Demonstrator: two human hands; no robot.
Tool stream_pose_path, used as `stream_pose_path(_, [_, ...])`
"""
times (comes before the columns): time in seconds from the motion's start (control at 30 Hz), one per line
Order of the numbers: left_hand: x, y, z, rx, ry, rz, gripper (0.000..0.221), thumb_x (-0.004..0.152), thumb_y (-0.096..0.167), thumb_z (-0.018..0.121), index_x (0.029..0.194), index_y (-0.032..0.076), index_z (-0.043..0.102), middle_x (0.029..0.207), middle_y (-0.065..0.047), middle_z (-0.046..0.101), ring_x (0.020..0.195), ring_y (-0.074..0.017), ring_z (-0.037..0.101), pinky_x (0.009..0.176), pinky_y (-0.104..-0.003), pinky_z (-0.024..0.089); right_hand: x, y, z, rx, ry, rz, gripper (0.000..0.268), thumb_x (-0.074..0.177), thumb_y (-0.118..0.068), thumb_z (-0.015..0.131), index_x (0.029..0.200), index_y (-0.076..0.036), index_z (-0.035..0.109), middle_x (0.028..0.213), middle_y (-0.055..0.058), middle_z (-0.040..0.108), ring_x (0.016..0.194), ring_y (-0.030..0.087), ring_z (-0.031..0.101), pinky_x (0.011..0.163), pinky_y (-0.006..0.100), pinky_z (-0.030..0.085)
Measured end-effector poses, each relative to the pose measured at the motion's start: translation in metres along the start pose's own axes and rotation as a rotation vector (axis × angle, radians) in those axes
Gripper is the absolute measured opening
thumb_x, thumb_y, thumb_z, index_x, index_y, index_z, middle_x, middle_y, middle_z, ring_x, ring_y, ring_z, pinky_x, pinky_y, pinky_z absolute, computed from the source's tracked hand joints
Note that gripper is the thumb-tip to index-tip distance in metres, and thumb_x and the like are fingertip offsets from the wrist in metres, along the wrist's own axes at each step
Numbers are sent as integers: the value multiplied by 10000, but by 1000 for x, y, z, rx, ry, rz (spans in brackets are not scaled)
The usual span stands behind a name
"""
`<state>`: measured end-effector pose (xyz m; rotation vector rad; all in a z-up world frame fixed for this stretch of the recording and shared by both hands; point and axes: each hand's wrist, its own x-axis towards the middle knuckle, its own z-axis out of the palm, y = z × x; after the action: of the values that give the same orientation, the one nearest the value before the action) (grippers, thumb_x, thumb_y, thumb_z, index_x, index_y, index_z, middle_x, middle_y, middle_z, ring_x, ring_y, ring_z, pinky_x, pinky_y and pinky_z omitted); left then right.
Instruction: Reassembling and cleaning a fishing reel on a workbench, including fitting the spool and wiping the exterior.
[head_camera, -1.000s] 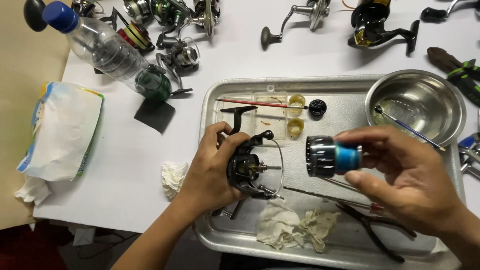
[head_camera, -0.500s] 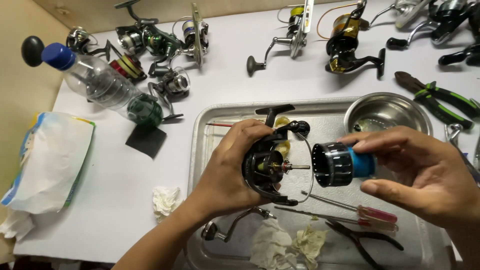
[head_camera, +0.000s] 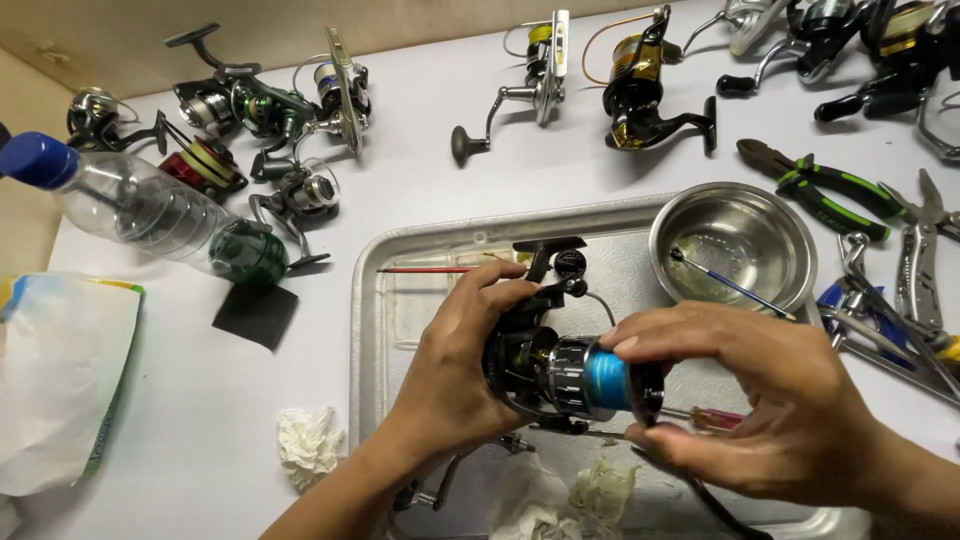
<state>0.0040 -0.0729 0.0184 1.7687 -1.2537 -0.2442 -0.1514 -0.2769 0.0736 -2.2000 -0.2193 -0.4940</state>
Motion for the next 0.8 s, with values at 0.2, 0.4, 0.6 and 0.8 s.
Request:
stream_pose_path(0.2, [-2,-6,1,-234,56,131,710,767,143,841,1344,148,427,1390,-215,482,1248,-321,597,1005,-377,613,12,-28,8,-39,39,-149,429,738,-255,870,1067,-44,696,1024,112,808,932,217,842,866,314,680])
stream_pose_path(0.4, [-2,-17,2,-335,165,287,580,882,321,776,1315,154,428,1337,-181,473,1269,-282,525,1061,-384,467,24,-52,19,-118,79,-312,362,839,-260,808,1083,-14,702,1011,161,766,825,219,792,714,296,652])
stream_pose_path(0.6, [-5,-16,-1,-414,246,374,516,953,431,710,1296,207,396,1309,-150,436,1222,-261,482,1068,-423,479,33,-63,36,-199,104,-419,426,867,-334,836,1115,-17,696,924,123,700,696,161,704,636,247,618])
stream_pose_path(0.8, [-9,-15,-2,-395,266,379,447,953,246,694,1275,197,389,1300,-145,446,1212,-253,499,1049,-408,485,39,-71,49,-194,181,-433,383,866,-336,800,1053,-14,711,892,126,687,665,162,687,615,250,599])
